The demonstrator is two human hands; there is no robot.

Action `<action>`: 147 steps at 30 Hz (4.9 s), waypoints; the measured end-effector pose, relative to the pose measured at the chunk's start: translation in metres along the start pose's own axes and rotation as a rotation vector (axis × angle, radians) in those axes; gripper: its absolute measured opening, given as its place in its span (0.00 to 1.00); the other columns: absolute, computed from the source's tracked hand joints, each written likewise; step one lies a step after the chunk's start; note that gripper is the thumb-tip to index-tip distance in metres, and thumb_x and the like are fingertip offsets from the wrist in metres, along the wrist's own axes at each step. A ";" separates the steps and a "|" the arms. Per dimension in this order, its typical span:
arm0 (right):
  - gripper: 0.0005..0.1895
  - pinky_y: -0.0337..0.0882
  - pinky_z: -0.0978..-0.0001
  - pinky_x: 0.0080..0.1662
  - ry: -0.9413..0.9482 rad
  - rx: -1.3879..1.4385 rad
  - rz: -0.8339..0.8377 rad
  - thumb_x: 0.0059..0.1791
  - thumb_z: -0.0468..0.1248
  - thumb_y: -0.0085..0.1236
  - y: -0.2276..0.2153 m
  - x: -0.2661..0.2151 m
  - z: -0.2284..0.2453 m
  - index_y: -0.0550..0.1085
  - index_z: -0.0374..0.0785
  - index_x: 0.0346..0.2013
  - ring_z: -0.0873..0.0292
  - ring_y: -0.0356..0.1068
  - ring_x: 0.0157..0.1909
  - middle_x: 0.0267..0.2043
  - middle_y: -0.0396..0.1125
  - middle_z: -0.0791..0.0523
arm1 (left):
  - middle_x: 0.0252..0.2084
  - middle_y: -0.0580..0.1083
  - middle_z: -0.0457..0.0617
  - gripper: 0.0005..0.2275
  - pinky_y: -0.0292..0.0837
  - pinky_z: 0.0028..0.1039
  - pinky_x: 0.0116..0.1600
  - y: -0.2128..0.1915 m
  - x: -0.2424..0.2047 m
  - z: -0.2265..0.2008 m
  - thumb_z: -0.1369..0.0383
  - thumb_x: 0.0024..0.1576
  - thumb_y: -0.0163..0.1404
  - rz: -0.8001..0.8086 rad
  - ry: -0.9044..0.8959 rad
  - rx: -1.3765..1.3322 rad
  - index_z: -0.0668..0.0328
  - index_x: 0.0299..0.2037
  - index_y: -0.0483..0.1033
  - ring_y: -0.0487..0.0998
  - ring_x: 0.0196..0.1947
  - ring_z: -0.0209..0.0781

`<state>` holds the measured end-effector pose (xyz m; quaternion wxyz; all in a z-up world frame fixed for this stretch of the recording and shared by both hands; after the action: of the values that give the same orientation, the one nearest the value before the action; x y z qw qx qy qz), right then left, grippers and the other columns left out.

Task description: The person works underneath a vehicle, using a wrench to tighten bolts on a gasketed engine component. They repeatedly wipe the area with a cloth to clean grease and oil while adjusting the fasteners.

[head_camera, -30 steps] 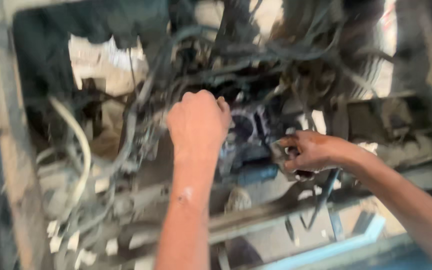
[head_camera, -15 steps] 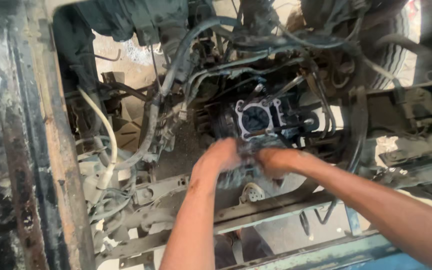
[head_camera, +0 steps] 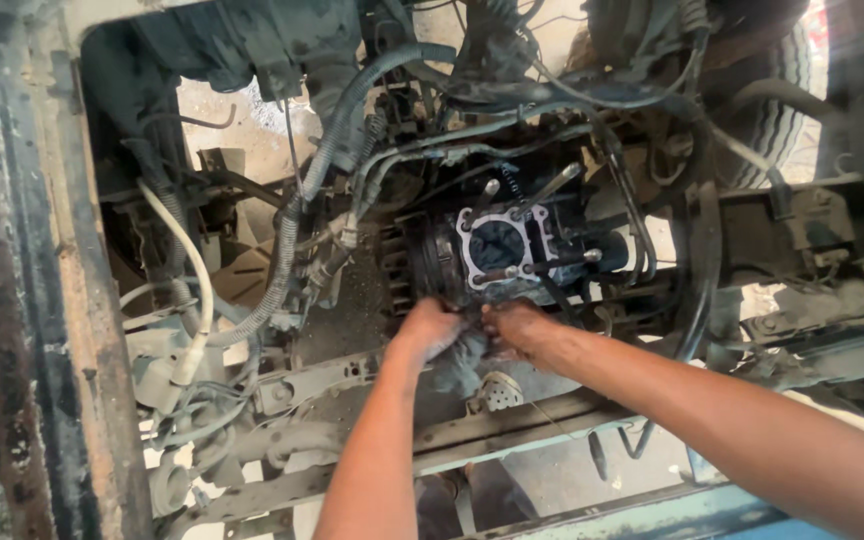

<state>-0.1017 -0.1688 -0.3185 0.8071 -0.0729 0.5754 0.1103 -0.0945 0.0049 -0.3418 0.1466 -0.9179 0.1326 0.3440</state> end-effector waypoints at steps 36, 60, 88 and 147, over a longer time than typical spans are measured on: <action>0.13 0.66 0.65 0.31 -0.621 -0.916 0.022 0.53 0.38 0.56 -0.013 -0.035 0.084 0.77 0.44 0.52 0.64 0.66 0.28 0.25 0.69 0.54 | 0.39 0.77 0.76 0.26 0.73 0.46 0.52 0.044 -0.005 -0.009 0.49 0.60 0.50 -0.244 -0.170 -0.064 0.74 0.38 0.82 0.80 0.49 0.69; 0.13 0.72 0.71 0.45 -0.651 -0.837 0.036 0.55 0.38 0.48 -0.011 0.015 0.067 0.77 0.39 0.49 0.62 0.71 0.44 0.44 0.75 0.55 | 0.45 0.77 0.70 0.20 0.74 0.46 0.54 0.035 0.008 -0.013 0.55 0.57 0.53 -0.287 -0.205 -0.010 0.70 0.40 0.80 0.79 0.52 0.64; 0.15 0.57 0.69 0.23 -0.430 -0.590 0.009 0.53 0.46 0.53 -0.012 -0.026 0.068 0.77 0.47 0.51 0.67 0.58 0.22 0.20 0.60 0.62 | 0.32 0.80 0.65 0.15 0.71 0.45 0.36 0.038 0.000 -0.006 0.64 0.52 0.57 -0.334 -0.311 -0.362 0.76 0.32 0.80 0.84 0.34 0.58; 0.21 0.70 0.63 0.33 -0.524 -0.965 -0.133 0.52 0.48 0.50 -0.030 0.014 0.063 0.76 0.47 0.57 0.59 0.71 0.30 0.32 0.75 0.52 | 0.45 0.78 0.69 0.18 0.76 0.42 0.52 0.046 0.004 -0.013 0.58 0.52 0.61 -0.401 -0.429 -0.202 0.71 0.40 0.82 0.80 0.51 0.62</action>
<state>-0.0318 -0.1815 -0.3116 0.8036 -0.4407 0.2335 0.3248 -0.0994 -0.0423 -0.3438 0.1439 -0.8422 -0.1198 0.5056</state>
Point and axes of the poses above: each hand's wrist, its own x-axis towards the middle knuckle, its own y-axis out of the palm, z = x × y, the point moved 6 cm from there along x, towards the middle knuckle
